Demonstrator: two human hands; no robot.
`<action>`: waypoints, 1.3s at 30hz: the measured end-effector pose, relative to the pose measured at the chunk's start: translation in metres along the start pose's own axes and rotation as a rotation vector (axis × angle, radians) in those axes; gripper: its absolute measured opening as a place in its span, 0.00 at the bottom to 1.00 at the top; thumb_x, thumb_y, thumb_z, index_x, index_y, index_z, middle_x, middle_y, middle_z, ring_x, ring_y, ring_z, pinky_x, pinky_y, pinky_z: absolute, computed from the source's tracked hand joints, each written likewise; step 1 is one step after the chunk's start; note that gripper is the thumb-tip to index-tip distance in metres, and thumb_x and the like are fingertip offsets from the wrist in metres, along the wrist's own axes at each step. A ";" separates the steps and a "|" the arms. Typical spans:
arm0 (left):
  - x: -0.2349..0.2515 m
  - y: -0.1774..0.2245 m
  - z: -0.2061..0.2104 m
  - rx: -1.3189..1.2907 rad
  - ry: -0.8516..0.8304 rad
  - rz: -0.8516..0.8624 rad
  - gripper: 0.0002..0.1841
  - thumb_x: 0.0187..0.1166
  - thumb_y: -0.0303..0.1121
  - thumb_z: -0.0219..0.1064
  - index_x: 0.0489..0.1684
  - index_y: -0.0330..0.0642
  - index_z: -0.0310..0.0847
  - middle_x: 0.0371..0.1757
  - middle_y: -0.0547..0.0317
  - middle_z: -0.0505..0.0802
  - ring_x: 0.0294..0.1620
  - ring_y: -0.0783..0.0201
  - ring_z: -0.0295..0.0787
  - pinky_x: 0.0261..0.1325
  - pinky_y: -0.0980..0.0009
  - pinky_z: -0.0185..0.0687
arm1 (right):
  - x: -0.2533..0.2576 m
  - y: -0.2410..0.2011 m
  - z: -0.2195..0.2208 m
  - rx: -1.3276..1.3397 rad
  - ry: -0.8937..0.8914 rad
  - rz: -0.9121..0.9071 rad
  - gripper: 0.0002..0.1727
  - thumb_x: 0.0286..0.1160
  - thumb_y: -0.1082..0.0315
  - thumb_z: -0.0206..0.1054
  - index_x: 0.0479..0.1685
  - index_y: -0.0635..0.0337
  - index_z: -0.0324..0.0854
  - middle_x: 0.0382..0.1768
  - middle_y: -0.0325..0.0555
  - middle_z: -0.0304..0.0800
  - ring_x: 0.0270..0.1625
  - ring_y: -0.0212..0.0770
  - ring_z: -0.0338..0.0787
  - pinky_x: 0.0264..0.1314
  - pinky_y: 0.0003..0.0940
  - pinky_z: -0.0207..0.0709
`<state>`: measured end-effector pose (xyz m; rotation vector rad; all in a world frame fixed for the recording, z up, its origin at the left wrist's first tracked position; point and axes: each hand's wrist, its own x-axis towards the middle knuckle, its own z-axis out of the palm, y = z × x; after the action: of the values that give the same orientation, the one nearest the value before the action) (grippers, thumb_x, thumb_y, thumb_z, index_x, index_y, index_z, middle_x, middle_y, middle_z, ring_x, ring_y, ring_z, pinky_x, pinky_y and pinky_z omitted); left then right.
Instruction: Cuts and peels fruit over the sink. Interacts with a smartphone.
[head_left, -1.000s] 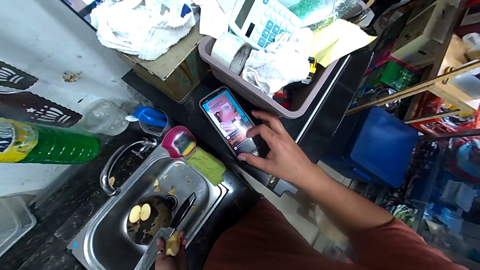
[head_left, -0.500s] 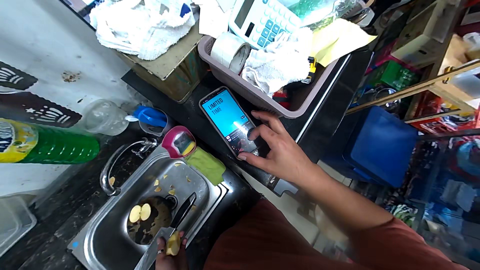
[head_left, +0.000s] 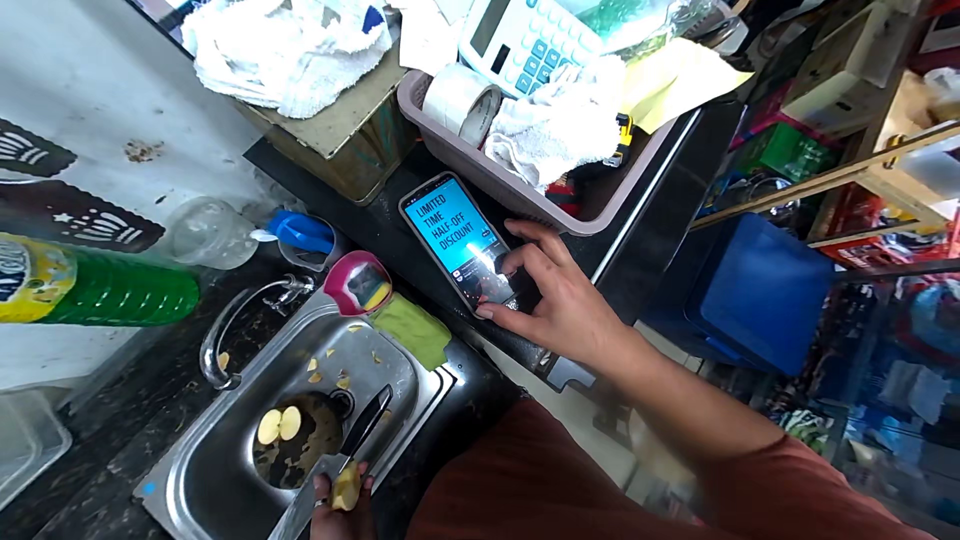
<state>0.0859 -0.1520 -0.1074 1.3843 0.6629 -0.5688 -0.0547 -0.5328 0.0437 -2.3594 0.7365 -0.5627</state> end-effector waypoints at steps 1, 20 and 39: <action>0.000 0.000 0.000 -0.002 -0.001 0.002 0.25 0.95 0.52 0.39 0.52 0.44 0.78 0.36 0.55 0.95 0.32 0.61 0.95 0.29 0.66 0.90 | 0.000 0.000 0.000 -0.001 -0.003 -0.003 0.26 0.69 0.39 0.76 0.47 0.52 0.85 0.81 0.50 0.72 0.79 0.43 0.77 0.68 0.41 0.84; 0.000 0.001 0.002 0.014 -0.004 0.003 0.24 0.95 0.53 0.39 0.54 0.45 0.76 0.35 0.56 0.94 0.32 0.62 0.94 0.30 0.66 0.90 | 0.001 0.000 0.000 0.015 0.006 -0.005 0.25 0.68 0.39 0.76 0.43 0.52 0.83 0.80 0.50 0.72 0.78 0.42 0.78 0.65 0.40 0.85; 0.001 0.004 0.006 0.015 -0.008 0.001 0.24 0.95 0.53 0.39 0.53 0.46 0.77 0.35 0.56 0.95 0.31 0.61 0.94 0.28 0.66 0.89 | 0.005 -0.002 0.001 -0.028 -0.031 0.059 0.43 0.67 0.32 0.73 0.79 0.47 0.76 0.84 0.51 0.67 0.81 0.45 0.75 0.70 0.44 0.83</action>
<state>0.0897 -0.1577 -0.1047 1.3959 0.6519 -0.5795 -0.0497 -0.5334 0.0452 -2.3578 0.8024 -0.4927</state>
